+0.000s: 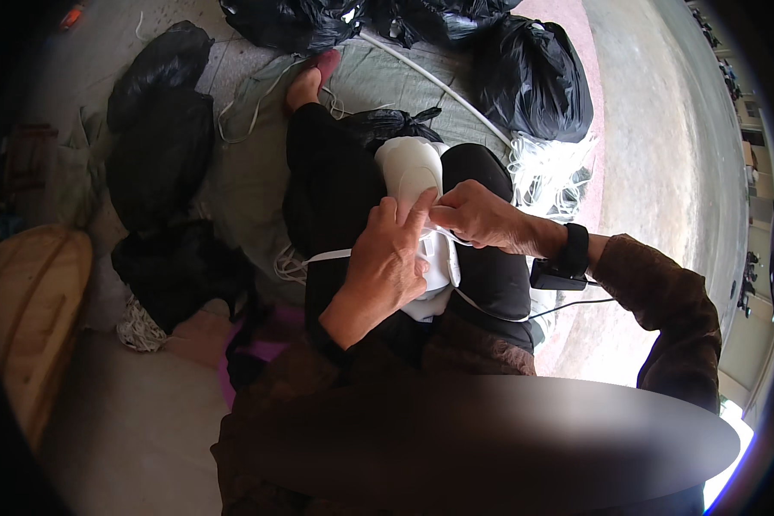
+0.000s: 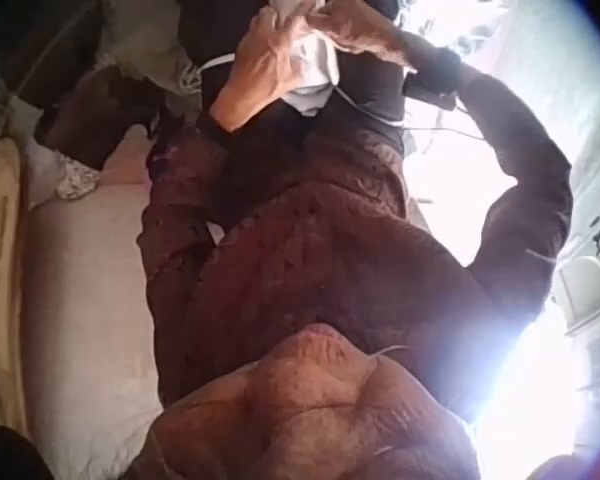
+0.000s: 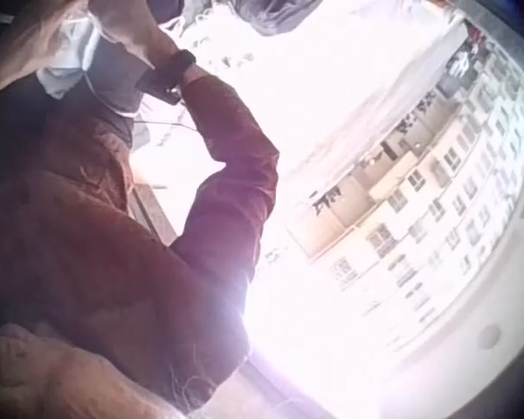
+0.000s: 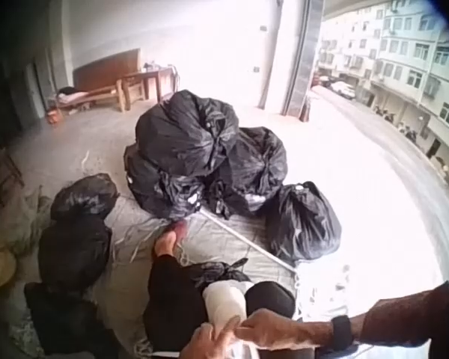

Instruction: Threading laces through the eyelets of a white shoe.

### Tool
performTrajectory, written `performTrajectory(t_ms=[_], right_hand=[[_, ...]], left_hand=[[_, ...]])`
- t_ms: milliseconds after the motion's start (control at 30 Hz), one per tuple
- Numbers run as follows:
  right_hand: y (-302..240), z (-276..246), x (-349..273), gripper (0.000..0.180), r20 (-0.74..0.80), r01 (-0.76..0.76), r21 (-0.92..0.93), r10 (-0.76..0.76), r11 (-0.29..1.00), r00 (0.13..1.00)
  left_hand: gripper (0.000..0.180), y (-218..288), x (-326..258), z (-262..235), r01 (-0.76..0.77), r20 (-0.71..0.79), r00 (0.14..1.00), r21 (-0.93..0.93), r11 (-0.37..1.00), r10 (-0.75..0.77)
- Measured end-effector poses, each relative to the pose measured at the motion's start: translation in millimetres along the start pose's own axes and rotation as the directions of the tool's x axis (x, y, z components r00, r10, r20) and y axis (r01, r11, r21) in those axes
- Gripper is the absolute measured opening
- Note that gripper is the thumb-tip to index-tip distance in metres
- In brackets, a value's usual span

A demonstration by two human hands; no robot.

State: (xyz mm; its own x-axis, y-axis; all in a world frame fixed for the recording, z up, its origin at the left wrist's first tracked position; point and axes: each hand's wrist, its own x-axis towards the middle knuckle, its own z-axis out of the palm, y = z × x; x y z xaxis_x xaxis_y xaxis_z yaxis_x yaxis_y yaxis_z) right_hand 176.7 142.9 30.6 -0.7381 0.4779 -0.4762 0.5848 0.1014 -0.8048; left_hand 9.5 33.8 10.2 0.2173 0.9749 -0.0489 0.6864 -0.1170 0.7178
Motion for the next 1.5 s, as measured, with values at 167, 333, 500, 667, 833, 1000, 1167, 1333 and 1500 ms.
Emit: performTrajectory(t_ms=[167,333,500,667,833,1000,1167,1333,1500], right_hand=[[17,17,-2,0.024,-0.262,-0.002,-0.111,-0.028,0.994,0.965],[15,25,-3,0.027,-0.444,0.060,-0.283,-0.186,0.957,0.876],[25,18,0,0.018,-0.321,0.225,-0.744,-0.633,0.629,0.705],[23,35,-2,0.013,-0.502,-0.130,0.075,0.150,0.989,0.852],[37,26,5,0.018,-0.393,-0.261,0.200,0.322,0.944,0.862],[-2,29,-33,0.022,-0.599,-0.127,-0.142,0.016,0.982,0.800],[20,54,-63,0.010,-0.603,0.006,-0.292,-0.189,0.956,0.775],[35,45,-43,0.006,-0.648,-0.030,-0.321,-0.196,0.947,0.736],[37,43,-43,0.006,-0.620,-0.025,-0.379,-0.233,0.925,0.749]], left_hand=[[0.077,-15,-13,-1,0.056,-0.151,0.984,-0.263,0.963,-0.098],[0.070,-11,-18,-4,0.024,-0.185,0.981,-0.168,0.986,-0.056],[0.055,-4,-17,-3,0.064,-0.202,0.975,-0.152,0.986,-0.094],[0.019,-8,-16,-3,0.073,-0.311,0.946,-0.070,0.995,-0.091],[0.029,-37,-23,-36,-0.131,-0.436,0.892,0.004,0.991,0.119],[0.032,-44,-37,-46,0.100,-0.270,0.955,-0.091,0.991,-0.121],[0.037,-119,-82,-198,-0.004,0.095,0.952,-0.946,-0.324,-0.289],[0.021,-137,-138,-273,-0.304,-0.076,0.033,-0.951,0.062,-0.997],[0.009,-298,-350,-344,-0.511,-0.033,0.425,-0.834,-0.210,-0.905]])
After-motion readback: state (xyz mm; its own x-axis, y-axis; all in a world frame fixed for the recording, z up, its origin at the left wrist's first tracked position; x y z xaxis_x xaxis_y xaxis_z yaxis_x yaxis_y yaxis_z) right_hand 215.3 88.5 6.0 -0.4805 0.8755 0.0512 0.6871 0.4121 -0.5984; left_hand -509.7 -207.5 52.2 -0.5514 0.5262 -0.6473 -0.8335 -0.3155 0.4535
